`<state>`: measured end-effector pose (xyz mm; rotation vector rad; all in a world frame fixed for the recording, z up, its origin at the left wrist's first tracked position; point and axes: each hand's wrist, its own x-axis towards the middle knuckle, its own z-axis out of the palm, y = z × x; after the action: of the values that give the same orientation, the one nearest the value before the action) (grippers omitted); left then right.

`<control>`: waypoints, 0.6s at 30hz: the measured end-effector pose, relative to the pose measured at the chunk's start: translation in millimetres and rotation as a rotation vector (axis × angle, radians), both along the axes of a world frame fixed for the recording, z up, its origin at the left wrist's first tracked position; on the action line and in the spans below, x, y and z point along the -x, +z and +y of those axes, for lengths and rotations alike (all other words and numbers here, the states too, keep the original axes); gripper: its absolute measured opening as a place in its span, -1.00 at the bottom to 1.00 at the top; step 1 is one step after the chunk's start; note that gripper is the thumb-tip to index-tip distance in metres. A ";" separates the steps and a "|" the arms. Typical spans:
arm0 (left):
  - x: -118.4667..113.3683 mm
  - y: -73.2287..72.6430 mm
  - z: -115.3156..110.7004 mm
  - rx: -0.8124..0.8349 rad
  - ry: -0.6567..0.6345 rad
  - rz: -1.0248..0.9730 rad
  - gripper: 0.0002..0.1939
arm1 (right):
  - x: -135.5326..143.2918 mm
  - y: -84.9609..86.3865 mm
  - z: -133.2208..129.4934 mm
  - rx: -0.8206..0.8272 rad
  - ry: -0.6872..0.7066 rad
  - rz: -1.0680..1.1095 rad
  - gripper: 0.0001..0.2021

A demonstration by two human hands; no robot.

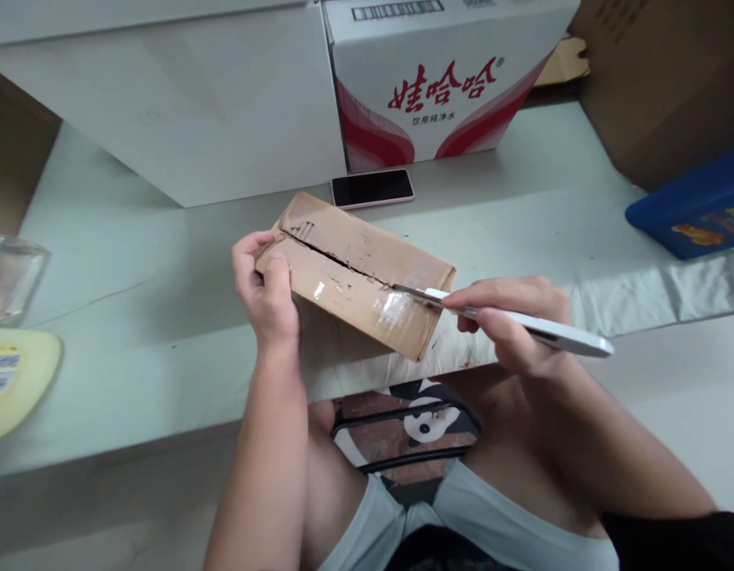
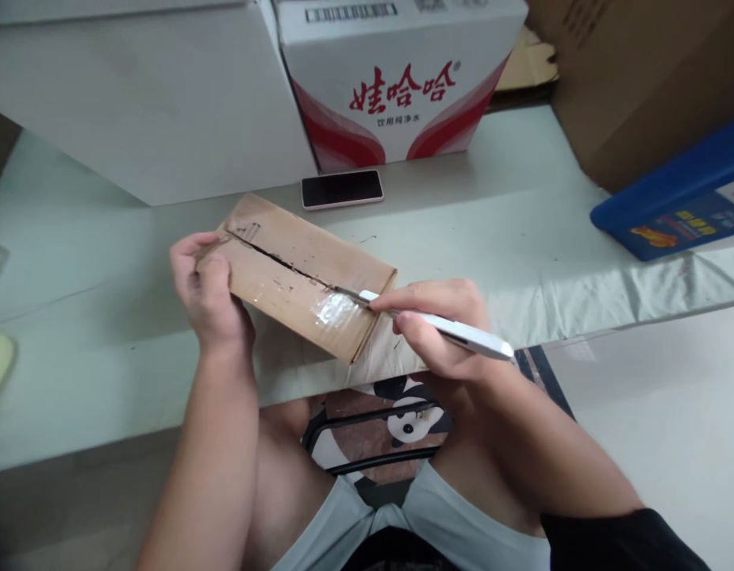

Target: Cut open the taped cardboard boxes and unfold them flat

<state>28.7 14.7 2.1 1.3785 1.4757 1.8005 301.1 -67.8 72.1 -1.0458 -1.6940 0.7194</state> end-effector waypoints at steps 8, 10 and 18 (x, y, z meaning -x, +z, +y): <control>-6.2 0.4 4.6 -0.037 -0.070 -0.165 -0.75 | 8.9 -5.7 -6.3 0.249 -0.014 0.162 -0.78; -8.9 3.1 5.1 -0.034 -0.074 -0.199 -0.77 | 9.1 -5.8 -7.7 0.232 0.013 0.135 -0.78; -12.4 10.5 4.1 -0.010 -0.057 -0.240 -0.72 | -1.4 1.1 -21.5 0.166 -0.073 0.078 -0.76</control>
<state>41.1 18.9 12.5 1.1498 1.2914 1.8652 302.5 -89.3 73.2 -1.1729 -1.5421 0.8537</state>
